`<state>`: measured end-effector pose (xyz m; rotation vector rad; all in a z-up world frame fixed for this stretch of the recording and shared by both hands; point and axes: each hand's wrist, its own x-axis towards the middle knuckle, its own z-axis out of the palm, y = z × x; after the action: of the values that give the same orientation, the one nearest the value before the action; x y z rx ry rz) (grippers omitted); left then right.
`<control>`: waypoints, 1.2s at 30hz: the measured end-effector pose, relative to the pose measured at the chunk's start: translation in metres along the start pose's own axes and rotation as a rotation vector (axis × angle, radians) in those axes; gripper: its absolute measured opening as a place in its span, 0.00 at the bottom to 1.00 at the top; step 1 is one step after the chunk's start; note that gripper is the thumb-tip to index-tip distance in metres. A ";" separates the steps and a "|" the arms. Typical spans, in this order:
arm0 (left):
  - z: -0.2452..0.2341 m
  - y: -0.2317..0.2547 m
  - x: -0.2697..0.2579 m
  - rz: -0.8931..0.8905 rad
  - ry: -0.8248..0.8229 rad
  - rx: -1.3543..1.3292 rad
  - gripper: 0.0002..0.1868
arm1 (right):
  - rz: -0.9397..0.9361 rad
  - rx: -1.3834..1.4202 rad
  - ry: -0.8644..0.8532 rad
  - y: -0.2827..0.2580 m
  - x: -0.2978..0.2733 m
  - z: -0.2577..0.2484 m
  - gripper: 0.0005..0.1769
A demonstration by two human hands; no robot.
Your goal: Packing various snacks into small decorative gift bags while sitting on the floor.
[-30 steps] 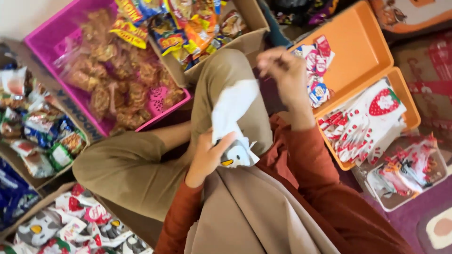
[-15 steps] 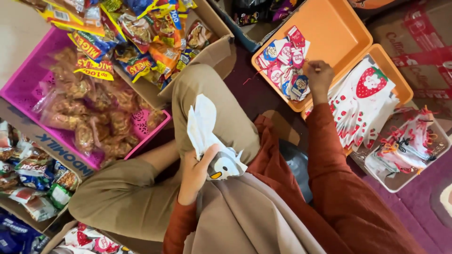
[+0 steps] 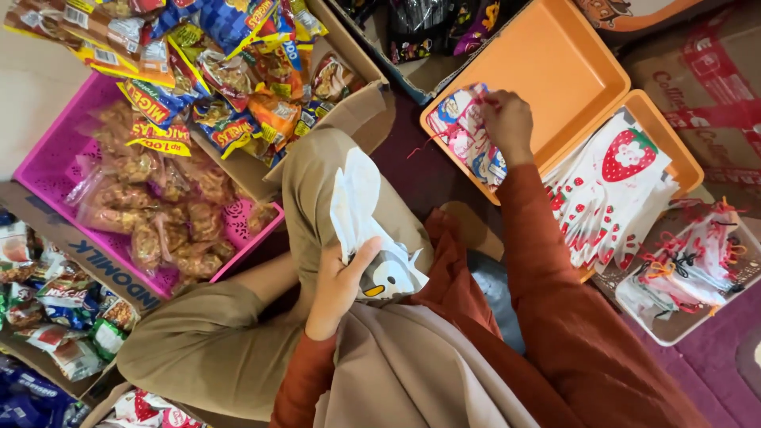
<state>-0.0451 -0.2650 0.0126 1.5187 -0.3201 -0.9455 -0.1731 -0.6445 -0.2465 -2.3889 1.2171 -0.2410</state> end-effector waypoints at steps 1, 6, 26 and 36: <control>0.001 -0.001 0.001 -0.001 0.002 0.002 0.23 | 0.000 0.002 -0.002 -0.005 -0.008 -0.010 0.09; -0.003 -0.008 0.003 -0.044 0.014 0.000 0.21 | -0.065 0.343 0.165 -0.082 -0.059 -0.086 0.05; -0.111 -0.002 -0.067 0.197 0.484 0.111 0.23 | -0.369 0.852 -0.804 -0.309 -0.169 -0.067 0.29; -0.130 -0.035 -0.072 0.305 0.566 0.114 0.16 | -0.124 1.349 -1.073 -0.309 -0.176 -0.044 0.25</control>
<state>-0.0090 -0.1178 -0.0047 1.7115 -0.1878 -0.2400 -0.0701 -0.3591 -0.0567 -1.0374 0.1721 0.1642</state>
